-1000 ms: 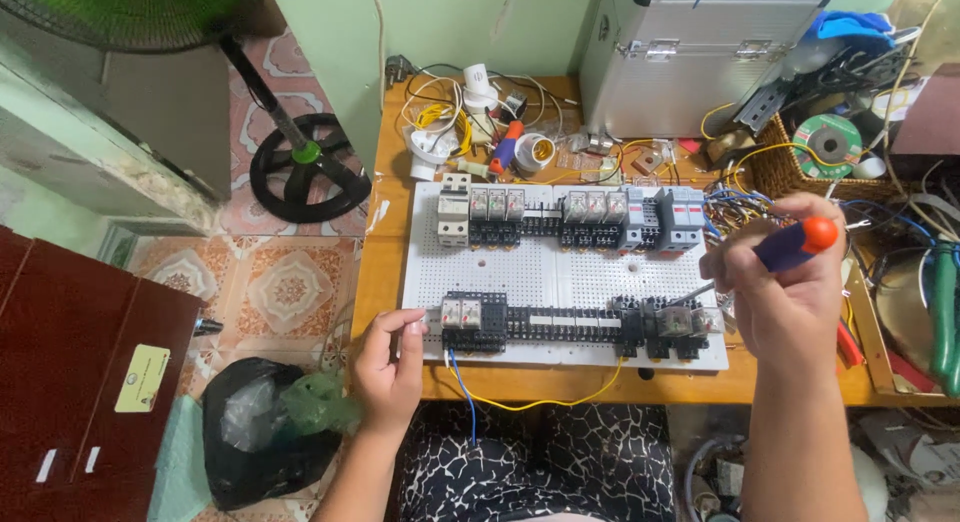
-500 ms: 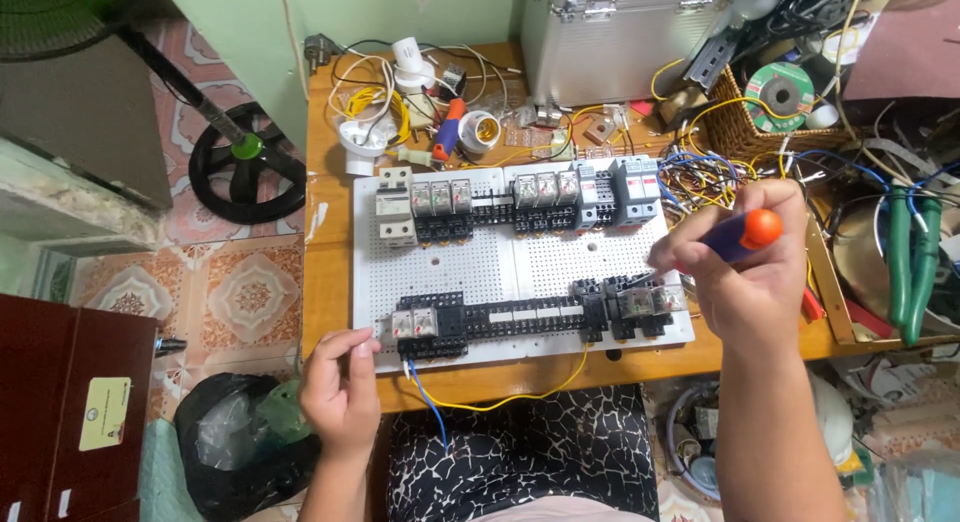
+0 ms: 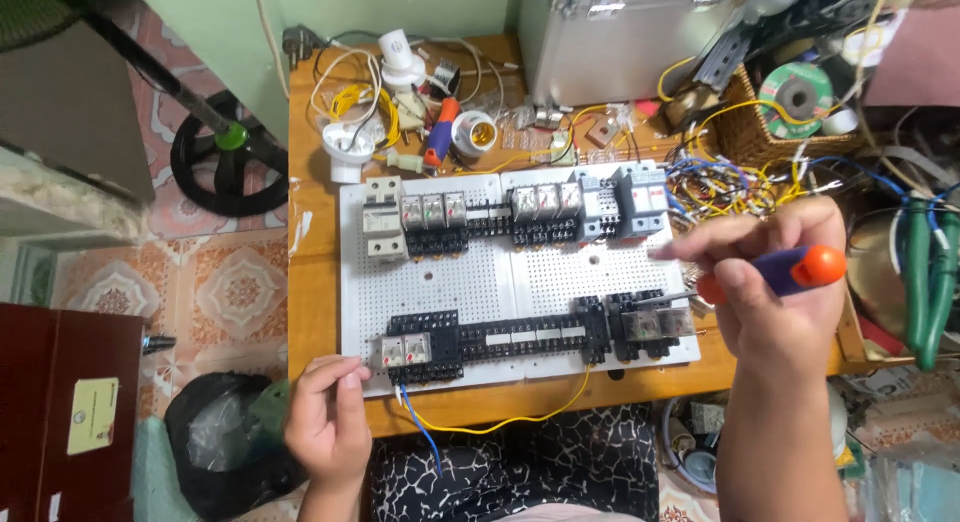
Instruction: Securing electrical components like relays and breakers to a base plate using a screwdriver and connecting wires.
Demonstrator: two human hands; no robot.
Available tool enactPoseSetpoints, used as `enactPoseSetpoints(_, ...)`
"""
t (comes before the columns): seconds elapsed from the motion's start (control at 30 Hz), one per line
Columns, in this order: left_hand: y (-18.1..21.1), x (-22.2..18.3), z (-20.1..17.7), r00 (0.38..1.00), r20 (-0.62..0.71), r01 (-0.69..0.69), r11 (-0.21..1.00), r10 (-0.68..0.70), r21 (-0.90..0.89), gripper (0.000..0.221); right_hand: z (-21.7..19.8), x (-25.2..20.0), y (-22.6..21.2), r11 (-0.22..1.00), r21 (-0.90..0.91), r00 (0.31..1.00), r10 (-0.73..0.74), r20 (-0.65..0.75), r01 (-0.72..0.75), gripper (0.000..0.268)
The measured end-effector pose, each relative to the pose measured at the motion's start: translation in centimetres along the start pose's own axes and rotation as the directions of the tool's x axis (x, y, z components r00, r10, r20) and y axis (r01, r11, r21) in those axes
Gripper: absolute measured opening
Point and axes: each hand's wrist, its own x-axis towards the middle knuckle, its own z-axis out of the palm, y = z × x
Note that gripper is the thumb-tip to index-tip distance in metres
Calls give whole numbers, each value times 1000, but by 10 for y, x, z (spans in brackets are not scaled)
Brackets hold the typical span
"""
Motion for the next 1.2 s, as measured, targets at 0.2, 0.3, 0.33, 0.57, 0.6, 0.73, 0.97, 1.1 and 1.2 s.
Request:
enactPoseSetpoints(0.2, -1, -5, 0, 999, -25, 32, 999, -32, -8, 14, 6, -1, 1, 998, 37, 990, -60, 126, 56, 55)
enactPoseSetpoints(0.3, -1, -5, 2, 999, -30, 42, 999, -42, -8, 14, -4, -8, 1, 981, 138, 989, 130, 67, -138, 74)
enactPoseSetpoints(0.33, -3, -6, 1, 999, -28, 42, 999, -42, -6, 14, -4, -11, 4, 980, 141, 989, 131, 65, -139, 74)
enactPoseSetpoints(0.57, -4, -11, 2, 998, -32, 63, 998, -62, 24, 14, 10, -15, -14, 990, -134, 999, -51, -4, 50, 33)
enactPoseSetpoints(0.6, -6, -13, 2, 996, -47, 77, 997, -76, 22, 14, 13, -14, -16, 981, -166, 994, -108, -22, 103, 37)
enactPoseSetpoints(0.73, -7, -12, 3, 998, -43, 56, 998, -55, 31, 14, 3, -11, -10, 945, -257, 975, -218, -38, 201, 57)
enactPoseSetpoints(0.97, -6, -13, 3, 995, -44, 92, 995, -89, 49, 13, -1, -3, 6, 889, -416, 978, -206, 2, 189, 30)
enactPoseSetpoints(1.1, -7, -12, 4, 996, -42, 76, 996, -74, 53, 13, 3, 8, 16, 982, 182, 993, -63, 97, 45, 34)
enactPoseSetpoints(1.2, -13, -13, 3, 999, -25, 47, 998, -46, 40, 12, 6, 10, 12, 983, 158, 976, -123, 182, 94, 46)
